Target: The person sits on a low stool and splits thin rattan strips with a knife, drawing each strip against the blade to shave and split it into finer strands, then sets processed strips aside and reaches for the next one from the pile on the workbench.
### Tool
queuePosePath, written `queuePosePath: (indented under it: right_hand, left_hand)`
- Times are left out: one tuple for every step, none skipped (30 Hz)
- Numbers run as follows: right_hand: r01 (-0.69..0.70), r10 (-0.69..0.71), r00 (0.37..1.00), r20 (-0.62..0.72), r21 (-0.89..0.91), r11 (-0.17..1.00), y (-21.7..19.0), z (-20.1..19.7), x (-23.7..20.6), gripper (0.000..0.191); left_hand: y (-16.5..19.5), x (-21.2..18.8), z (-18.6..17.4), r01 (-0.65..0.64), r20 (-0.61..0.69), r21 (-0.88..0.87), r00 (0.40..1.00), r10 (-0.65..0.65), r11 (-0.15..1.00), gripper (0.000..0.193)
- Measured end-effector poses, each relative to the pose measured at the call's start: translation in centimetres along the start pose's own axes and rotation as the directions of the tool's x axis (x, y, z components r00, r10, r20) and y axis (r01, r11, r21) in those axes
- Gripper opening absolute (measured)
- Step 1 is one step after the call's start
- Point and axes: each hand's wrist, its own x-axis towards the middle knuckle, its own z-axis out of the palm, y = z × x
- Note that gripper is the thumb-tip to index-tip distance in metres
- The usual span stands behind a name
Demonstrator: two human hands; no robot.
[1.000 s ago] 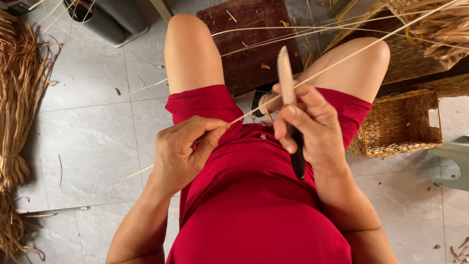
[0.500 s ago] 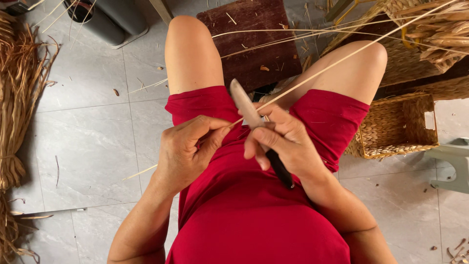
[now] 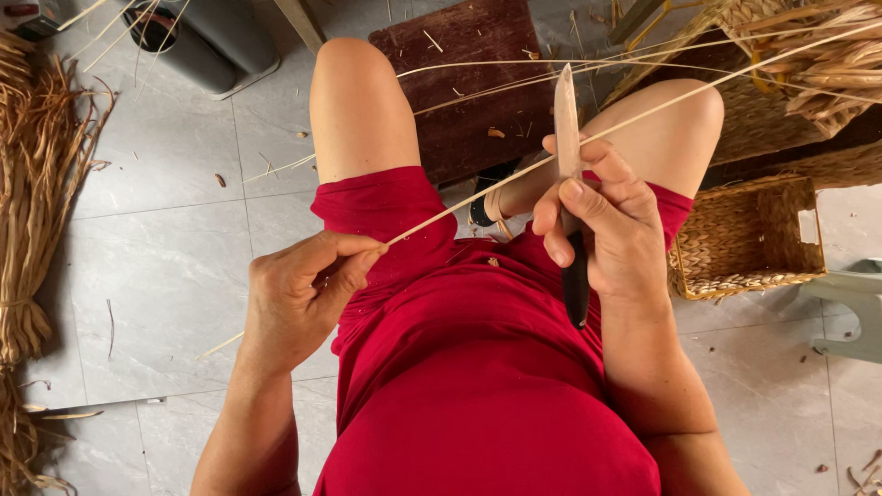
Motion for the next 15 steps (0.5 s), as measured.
queuePosePath:
  right_hand:
    - [0.015, -0.015, 0.998, 0.062, 0.01, 1.0, -0.2, 0.2, -0.1, 0.035]
    - [-0.007, 0.011, 0.997, 0.075, -0.052, 0.999, -0.1, 0.5, -0.3, 0.035]
    - [-0.027, 0.037, 0.996, 0.086, -0.114, 0.993, 0.1, 1.0, -0.5, 0.036]
    - [-0.044, 0.062, 0.994, 0.095, -0.176, 0.983, 0.4, 1.5, -0.7, 0.037]
    - [-0.111, 0.139, 0.983, 0.122, -0.213, 0.971, 0.9, 2.1, -1.0, 0.038]
    - [-0.177, 0.218, 0.965, 0.146, -0.251, 0.952, 1.4, 2.7, -1.4, 0.039]
    - [-0.241, 0.297, 0.94, 0.167, -0.29, 0.926, 1.9, 3.2, -1.6, 0.04]
    - [-0.239, 0.302, 0.933, 0.197, -0.288, 0.927, 2.2, 3.5, -1.7, 0.041]
    - [-0.238, 0.307, 0.924, 0.227, -0.285, 0.928, 2.5, 3.7, -1.7, 0.042]
    - [-0.236, 0.311, 0.915, 0.258, -0.284, 0.929, 2.7, 3.8, -1.7, 0.043]
    - [-0.244, 0.318, 0.915, 0.25, -0.289, 0.926, 2.7, 3.9, -1.7, 0.043]
    - [-0.252, 0.326, 0.914, 0.24, -0.294, 0.922, 2.7, 3.9, -1.7, 0.043]
    - [-0.26, 0.334, 0.914, 0.231, -0.299, 0.918, 2.7, 3.9, -1.7, 0.043]
    - [-0.247, 0.324, 0.911, 0.254, -0.293, 0.924, 2.6, 3.9, -1.7, 0.043]
    - [-0.235, 0.315, 0.907, 0.278, -0.285, 0.929, 2.6, 3.8, -1.7, 0.044]
  left_hand:
    - [0.0, 0.0, 0.0, 0.0, 0.005, -0.005, 1.0, 0.0, 1.0, 0.004]
    - [0.1, 0.0, 0.1, 0.002, 0.01, -0.009, 1.0, -0.002, 1.0, 0.004]
    - [0.2, 0.1, 0.2, 0.016, 0.009, 0.009, 1.0, -0.016, 1.0, 0.003]
    - [0.4, 0.1, 0.4, 0.028, 0.01, 0.027, 1.0, -0.028, 0.999, 0.003]
    - [0.6, 0.2, 0.6, 0.04, 0.009, 0.045, 0.999, -0.04, 0.998, 0.003]
    - [0.8, 0.4, 0.9, 0.024, 0.014, 0.034, 1.0, -0.024, 0.999, 0.003]
    - [1.0, 0.5, 1.1, 0.01, 0.019, 0.023, 1.0, -0.01, 1.0, 0.003]
    - [1.2, 0.6, 1.4, -0.003, 0.023, 0.014, 1.0, 0.003, 1.0, 0.003]
    - [1.3, 0.8, 1.6, -0.002, 0.024, 0.009, 1.0, 0.002, 1.0, 0.003]
    - [1.4, 0.9, 1.8, -0.002, 0.026, 0.003, 1.0, 0.002, 1.0, 0.004]
    - [1.5, 1.1, 2.1, -0.003, 0.026, -0.005, 1.0, 0.003, 1.0, 0.004]
    - [1.6, 1.3, 2.2, -0.008, 0.024, -0.005, 1.0, 0.008, 1.0, 0.004]
    - [1.6, 1.4, 2.3, -0.013, 0.022, -0.006, 1.0, 0.013, 1.0, 0.004]
    - [1.6, 1.5, 2.5, -0.019, 0.02, -0.006, 1.0, 0.019, 1.0, 0.005]
    - [1.7, 1.5, 2.6, -0.02, 0.023, -0.013, 1.0, 0.02, 1.0, 0.005]
